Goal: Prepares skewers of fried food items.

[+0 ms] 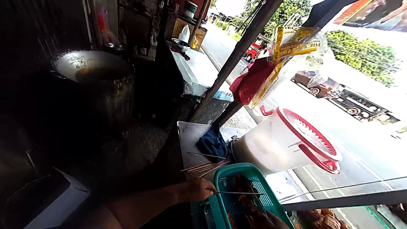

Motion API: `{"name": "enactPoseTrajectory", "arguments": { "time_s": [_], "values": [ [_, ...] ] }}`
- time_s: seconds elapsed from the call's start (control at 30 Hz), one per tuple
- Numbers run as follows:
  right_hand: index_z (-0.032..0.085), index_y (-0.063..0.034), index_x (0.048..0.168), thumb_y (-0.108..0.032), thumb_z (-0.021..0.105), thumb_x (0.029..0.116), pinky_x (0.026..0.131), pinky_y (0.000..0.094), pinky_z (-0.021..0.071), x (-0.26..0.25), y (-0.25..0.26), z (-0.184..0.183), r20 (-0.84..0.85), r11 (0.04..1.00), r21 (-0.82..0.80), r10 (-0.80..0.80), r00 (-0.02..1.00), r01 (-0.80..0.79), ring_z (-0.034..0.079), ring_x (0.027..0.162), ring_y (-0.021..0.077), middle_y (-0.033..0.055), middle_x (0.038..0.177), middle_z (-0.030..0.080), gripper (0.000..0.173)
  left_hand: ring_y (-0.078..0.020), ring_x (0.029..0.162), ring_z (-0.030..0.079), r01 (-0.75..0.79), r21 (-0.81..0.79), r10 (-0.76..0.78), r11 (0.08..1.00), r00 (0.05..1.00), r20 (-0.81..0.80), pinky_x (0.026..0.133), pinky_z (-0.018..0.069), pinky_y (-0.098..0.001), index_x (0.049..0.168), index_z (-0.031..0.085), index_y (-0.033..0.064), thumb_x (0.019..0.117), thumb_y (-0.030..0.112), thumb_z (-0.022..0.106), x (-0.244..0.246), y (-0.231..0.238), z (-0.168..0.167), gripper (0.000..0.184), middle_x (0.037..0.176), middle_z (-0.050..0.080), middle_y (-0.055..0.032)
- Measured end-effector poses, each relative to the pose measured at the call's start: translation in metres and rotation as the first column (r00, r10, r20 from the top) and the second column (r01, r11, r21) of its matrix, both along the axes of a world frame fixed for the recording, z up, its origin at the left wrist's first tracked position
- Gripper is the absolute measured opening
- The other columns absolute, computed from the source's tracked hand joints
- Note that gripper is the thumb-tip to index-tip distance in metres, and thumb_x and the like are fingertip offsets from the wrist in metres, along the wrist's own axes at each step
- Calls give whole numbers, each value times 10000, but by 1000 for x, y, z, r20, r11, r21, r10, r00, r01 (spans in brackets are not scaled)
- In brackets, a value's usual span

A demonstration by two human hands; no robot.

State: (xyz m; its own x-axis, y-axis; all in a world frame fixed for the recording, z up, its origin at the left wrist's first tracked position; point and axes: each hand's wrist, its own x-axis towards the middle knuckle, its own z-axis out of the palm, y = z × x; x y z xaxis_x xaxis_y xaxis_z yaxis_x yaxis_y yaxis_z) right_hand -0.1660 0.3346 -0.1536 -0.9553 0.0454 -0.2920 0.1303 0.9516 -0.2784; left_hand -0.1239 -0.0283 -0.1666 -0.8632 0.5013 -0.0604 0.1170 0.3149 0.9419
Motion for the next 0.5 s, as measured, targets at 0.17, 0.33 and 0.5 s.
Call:
{"name": "enactPoseTrajectory", "arguments": {
  "time_s": [0.17,0.33,0.5],
  "values": [
    [679,-24,1269,-317,528,1072,897,609,512,-5,4,7,-25,985,-149,-92,995,88,680,990,378,237,1056,710,384,-213,892,616,7,20,-6,1000,1000,-23,847,497,-360,1291,650,-22,1083,136,442,-4,0,-3,333,1132,670,-195],
    [641,-33,1309,-323,659,1007,998,621,478,-28,0,2,103,991,-28,-129,986,133,651,1145,408,253,1187,687,419,-154,843,602,-3,-22,3,1000,1000,-19,791,500,-312,1280,659,-3,1077,173,459,-8,3,-8,335,1099,668,-149],
    [575,17,1356,-242,593,1047,1046,598,459,-14,-23,-7,89,995,-32,-89,992,92,618,1215,421,272,1251,652,403,-89,754,587,-31,-63,29,998,999,-35,710,496,-256,1225,688,12,1062,172,490,-10,6,-7,302,1020,686,-89]
  ]
}}
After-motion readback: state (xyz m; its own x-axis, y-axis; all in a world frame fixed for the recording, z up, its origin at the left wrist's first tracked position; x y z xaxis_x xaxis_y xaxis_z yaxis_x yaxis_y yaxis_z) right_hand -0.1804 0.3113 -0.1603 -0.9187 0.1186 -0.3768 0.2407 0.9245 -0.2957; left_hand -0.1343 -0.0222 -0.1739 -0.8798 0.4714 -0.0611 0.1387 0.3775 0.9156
